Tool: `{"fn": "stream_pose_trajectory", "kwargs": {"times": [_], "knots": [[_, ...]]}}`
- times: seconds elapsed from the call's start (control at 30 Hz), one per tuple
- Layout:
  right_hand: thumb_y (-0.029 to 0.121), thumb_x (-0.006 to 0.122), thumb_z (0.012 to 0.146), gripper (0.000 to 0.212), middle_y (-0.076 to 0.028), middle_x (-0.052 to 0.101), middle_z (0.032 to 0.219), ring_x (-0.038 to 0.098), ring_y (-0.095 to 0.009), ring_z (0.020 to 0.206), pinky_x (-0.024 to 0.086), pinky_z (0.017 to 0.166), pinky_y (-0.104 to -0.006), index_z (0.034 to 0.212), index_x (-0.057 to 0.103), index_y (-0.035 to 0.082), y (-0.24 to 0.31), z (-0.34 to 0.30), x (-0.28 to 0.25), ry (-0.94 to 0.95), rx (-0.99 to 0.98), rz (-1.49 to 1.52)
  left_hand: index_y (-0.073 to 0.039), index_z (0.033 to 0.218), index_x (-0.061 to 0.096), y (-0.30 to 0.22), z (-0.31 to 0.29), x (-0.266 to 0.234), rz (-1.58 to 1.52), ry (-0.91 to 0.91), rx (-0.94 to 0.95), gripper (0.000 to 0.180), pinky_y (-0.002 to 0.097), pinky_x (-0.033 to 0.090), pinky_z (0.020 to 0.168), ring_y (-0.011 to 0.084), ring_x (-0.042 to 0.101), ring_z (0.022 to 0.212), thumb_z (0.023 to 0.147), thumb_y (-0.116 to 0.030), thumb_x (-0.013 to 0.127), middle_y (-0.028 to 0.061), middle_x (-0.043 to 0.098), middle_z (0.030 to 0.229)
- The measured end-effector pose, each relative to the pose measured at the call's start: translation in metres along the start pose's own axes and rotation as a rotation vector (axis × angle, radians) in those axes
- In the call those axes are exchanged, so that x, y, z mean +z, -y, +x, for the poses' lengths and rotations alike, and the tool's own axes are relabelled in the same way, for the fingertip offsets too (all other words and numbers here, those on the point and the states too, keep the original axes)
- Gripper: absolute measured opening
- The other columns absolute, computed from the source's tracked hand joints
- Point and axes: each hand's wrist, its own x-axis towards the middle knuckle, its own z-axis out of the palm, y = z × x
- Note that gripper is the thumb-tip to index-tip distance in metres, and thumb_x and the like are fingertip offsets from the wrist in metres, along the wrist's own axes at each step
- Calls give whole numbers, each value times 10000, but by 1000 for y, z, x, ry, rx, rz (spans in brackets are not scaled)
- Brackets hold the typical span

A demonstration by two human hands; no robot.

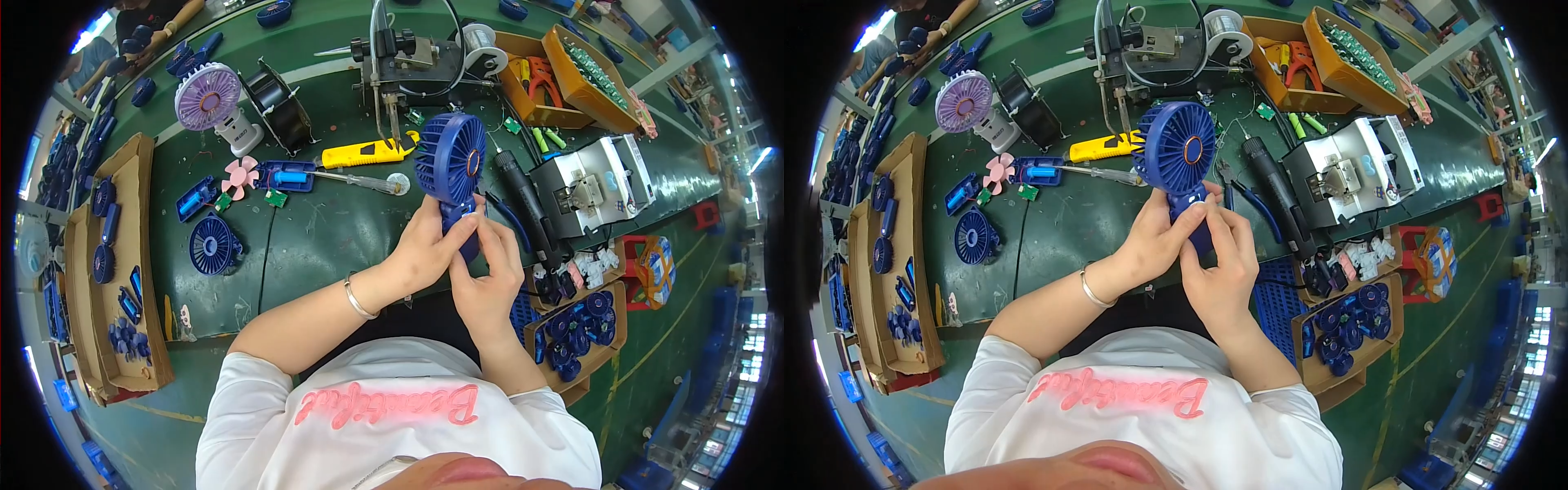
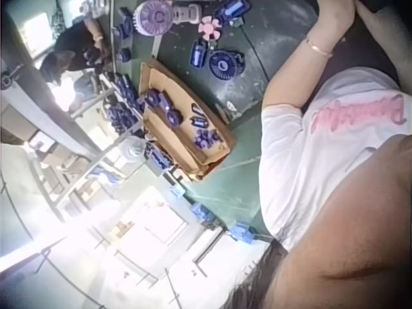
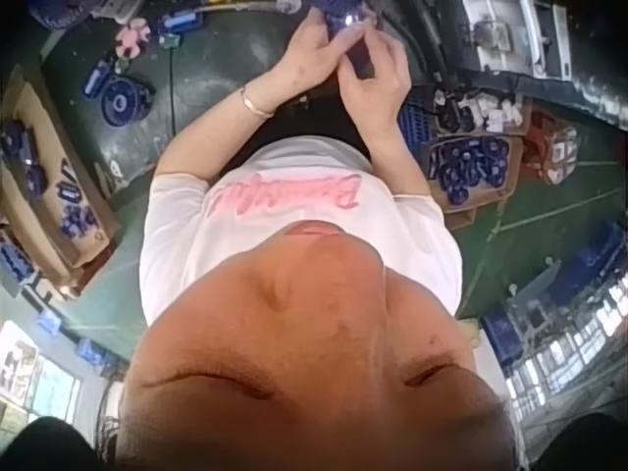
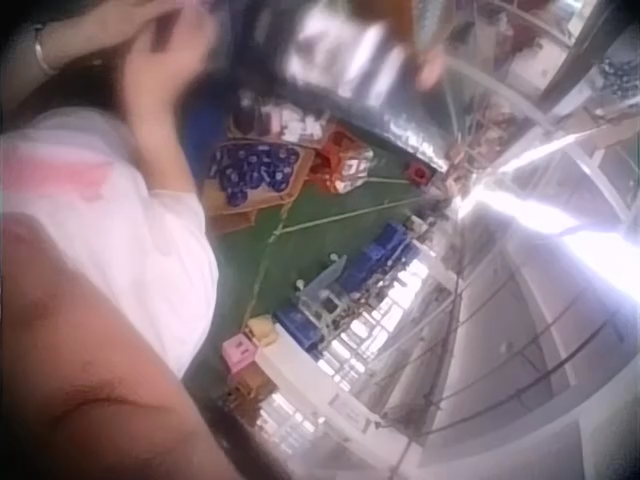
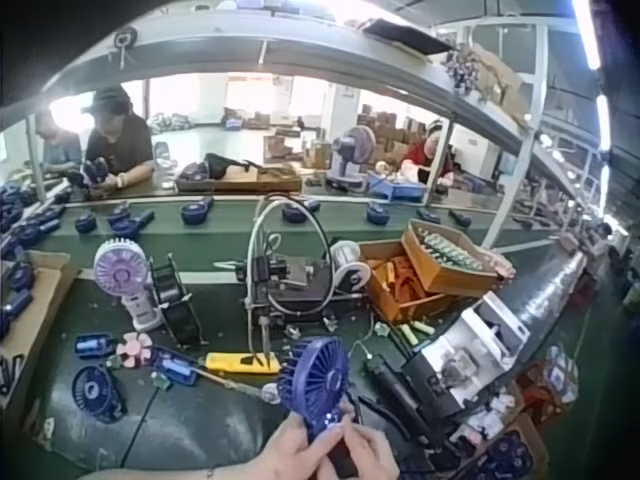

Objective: The person assembles portable fans by connecting circuit boards to internal wiring, fitting components into the handle housings, driving screws with an electric screwdriver, and attaching the fan blades and covers.

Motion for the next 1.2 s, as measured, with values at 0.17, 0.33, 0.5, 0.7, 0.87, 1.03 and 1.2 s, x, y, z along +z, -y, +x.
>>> {"fn": "stream_pose_trajectory", "kwargs": {"times": [0.17, 0.33, 0.5, 0.7, 0.87, 1.03, 1.2], "knots": [[-61, 704, 704, 508, -159, 583, 1037, 622, -300, 924, 518, 769, -339, 1197, 583, -54, -4, -3, 2, 23, 0, 20, 4, 1227, 459, 1, 1, -1, 41, 8, -7, 322, 326, 458, 935, 185, 585, 1054, 981, -200, 500, 123, 606, 1141], [-56, 709, 701, 516, -165, 581, 1038, 623, -308, 926, 520, 778, -333, 1200, 578, -62, 2, -6, 5, 24, -32, -28, 12, 1215, 462, -1, -2, -2, 26, 6, -29, 314, 336, 461, 930, 192, 592, 1033, 983, -198, 489, 129, 613, 1133], [-33, 712, 739, 534, -153, 590, 1078, 631, -248, 968, 530, 794, -325, 1245, 545, -51, 10, -5, -15, 149, 113, 171, 4, 1255, 434, -8, -1, -5, -307, 52, -101, 357, 352, 468, 939, 203, 592, 1036, 993, -234, 482, 139, 610, 1146], [281, 488, 992, 343, -95, 649, 976, 629, -170, 900, 510, 795, -300, 1082, 608, -28, -15, -16, -22, 409, 760, 1156, 24, 1287, 382, -21, 2, -9, -387, 283, -180, 482, 348, 486, 920, 234, 596, 1065, 994, -350, 458, 205, 602, 1174], [344, 481, 985, 381, -104, 657, 920, 635, -188, 795, 492, 691, -308, 1026, 614, -11, -19, -23, -13, 391, 714, 1074, 16, 1290, 356, -18, 0, -7, -338, 319, -145, 464, 319, 519, 859, 223, 602, 1064, 1002, -336, 450, 192, 611, 1140], [363, 493, 978, 389, -96, 657, 926, 627, -158, 773, 476, 651, -273, 1049, 607, -2, -19, -21, -13, 330, 712, 1062, 2, 1344, 302, -8, 2, -8, -317, 373, -102, 610, 378, 469, 954, 275, 565, 1146, 974, -457, 462, 235, 545, 1255], [387, 514, 972, 396, -54, 634, 826, 569, -95, 701, 432, 614, -227, 1002, 622, 7, -19, -21, -15, 308, 711, 954, -13, 1358, 305, -15, 4, -9, -538, 369, -311, 562, 392, 493, 929, 292, 558, 1157, 978, -384, 490, 241, 516, 1290]]}}
